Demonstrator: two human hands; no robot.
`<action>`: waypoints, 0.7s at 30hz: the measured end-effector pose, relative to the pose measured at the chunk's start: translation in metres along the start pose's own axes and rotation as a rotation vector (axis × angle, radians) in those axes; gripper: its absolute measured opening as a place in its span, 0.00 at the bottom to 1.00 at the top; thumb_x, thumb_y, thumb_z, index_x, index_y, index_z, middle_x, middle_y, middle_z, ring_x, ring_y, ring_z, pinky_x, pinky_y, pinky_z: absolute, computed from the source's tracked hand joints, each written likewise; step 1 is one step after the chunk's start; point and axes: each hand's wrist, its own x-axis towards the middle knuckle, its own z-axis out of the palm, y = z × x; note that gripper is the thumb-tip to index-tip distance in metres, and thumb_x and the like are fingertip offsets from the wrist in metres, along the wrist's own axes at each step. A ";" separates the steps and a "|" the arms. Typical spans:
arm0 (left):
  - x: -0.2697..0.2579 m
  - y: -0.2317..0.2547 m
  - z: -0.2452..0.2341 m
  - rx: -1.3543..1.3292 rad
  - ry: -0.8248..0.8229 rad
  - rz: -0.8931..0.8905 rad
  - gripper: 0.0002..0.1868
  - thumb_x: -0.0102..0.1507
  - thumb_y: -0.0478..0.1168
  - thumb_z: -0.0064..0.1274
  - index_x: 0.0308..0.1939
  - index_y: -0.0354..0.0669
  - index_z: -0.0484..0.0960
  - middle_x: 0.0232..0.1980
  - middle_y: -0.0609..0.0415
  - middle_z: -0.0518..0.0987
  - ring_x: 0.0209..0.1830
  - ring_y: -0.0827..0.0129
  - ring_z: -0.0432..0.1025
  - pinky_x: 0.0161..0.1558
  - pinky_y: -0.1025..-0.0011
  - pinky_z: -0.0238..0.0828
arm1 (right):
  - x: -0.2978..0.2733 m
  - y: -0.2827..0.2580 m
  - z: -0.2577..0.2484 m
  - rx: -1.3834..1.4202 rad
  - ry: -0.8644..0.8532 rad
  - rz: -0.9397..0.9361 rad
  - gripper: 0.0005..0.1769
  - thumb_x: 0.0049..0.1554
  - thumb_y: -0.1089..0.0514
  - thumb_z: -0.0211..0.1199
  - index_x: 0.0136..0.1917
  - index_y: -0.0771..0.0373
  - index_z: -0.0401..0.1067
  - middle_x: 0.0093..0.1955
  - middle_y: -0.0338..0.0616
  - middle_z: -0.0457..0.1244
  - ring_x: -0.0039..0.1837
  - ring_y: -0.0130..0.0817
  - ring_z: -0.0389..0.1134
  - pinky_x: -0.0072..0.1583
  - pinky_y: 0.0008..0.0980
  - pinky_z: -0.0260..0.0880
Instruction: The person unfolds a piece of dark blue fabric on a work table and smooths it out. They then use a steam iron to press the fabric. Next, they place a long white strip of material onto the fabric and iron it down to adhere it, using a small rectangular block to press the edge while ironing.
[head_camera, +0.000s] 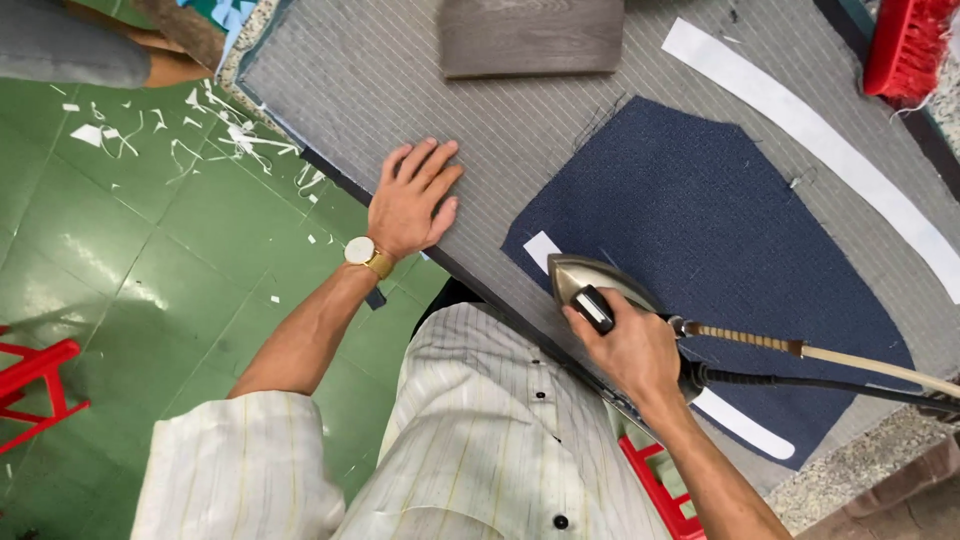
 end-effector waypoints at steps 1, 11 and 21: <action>0.001 0.000 -0.001 -0.010 0.007 -0.007 0.23 0.72 0.54 0.38 0.62 0.47 0.78 0.74 0.51 0.70 0.73 0.55 0.63 0.70 0.50 0.53 | 0.000 -0.008 -0.004 -0.003 -0.016 -0.011 0.27 0.53 0.31 0.66 0.59 0.45 0.76 0.39 0.59 0.73 0.46 0.58 0.76 0.48 0.48 0.76; 0.008 0.001 -0.012 -0.150 0.076 -0.054 0.22 0.73 0.51 0.35 0.57 0.46 0.80 0.71 0.51 0.73 0.72 0.57 0.65 0.70 0.52 0.52 | 0.048 -0.085 -0.015 -0.087 -0.001 -0.220 0.32 0.55 0.30 0.61 0.60 0.56 0.75 0.41 0.64 0.71 0.47 0.62 0.75 0.48 0.54 0.74; 0.119 -0.007 -0.036 -0.077 0.147 -0.064 0.27 0.72 0.54 0.48 0.63 0.35 0.73 0.66 0.41 0.71 0.65 0.47 0.64 0.66 0.47 0.57 | 0.055 -0.109 -0.015 -0.063 0.103 -0.346 0.38 0.58 0.24 0.54 0.58 0.60 0.72 0.41 0.55 0.72 0.45 0.60 0.73 0.47 0.56 0.72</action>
